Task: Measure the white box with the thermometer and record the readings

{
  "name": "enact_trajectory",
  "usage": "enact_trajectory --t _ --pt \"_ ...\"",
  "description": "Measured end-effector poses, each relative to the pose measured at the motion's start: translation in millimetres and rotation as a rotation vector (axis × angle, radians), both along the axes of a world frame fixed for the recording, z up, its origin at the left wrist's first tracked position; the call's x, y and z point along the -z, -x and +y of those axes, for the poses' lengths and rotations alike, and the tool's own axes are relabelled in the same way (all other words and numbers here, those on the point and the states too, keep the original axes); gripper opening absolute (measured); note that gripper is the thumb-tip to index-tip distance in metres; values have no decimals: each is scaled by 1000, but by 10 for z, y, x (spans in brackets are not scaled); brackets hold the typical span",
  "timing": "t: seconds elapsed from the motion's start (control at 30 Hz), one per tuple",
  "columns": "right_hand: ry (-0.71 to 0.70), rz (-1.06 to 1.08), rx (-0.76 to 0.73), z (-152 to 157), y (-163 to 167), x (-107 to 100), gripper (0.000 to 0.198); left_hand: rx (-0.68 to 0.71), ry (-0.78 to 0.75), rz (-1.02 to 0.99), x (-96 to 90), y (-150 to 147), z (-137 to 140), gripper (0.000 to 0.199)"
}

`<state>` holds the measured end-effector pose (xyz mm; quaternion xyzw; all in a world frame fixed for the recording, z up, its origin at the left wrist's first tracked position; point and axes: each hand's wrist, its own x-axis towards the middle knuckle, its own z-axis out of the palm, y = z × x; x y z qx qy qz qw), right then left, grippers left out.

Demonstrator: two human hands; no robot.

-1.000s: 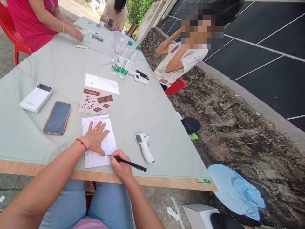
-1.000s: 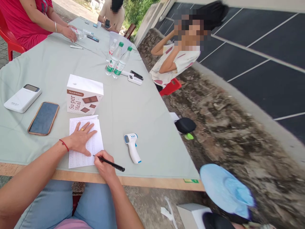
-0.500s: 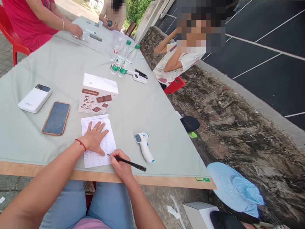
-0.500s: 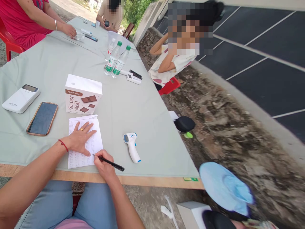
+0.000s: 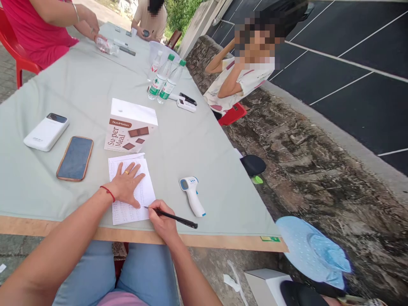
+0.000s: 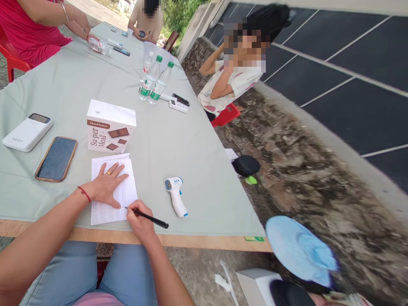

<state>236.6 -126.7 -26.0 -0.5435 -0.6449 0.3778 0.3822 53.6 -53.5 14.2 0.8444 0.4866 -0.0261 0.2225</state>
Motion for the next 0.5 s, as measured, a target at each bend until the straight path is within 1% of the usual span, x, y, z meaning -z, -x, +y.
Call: enact_trajectory --t 0.17,0.23,0.33,0.5 --pt "-24 -16 -14 2 -4 -2 8 4 12 44 -22 -5 -2 112" --pt "-24 -12 2 0 -7 0 8 9 11 55 -27 -5 -1 112" --pt "-24 1 30 -4 -11 9 9 9 6 46 -20 -4 1 111" --pt "-10 0 22 -1 -3 7 9 2 -1 14 15 1 4 111"
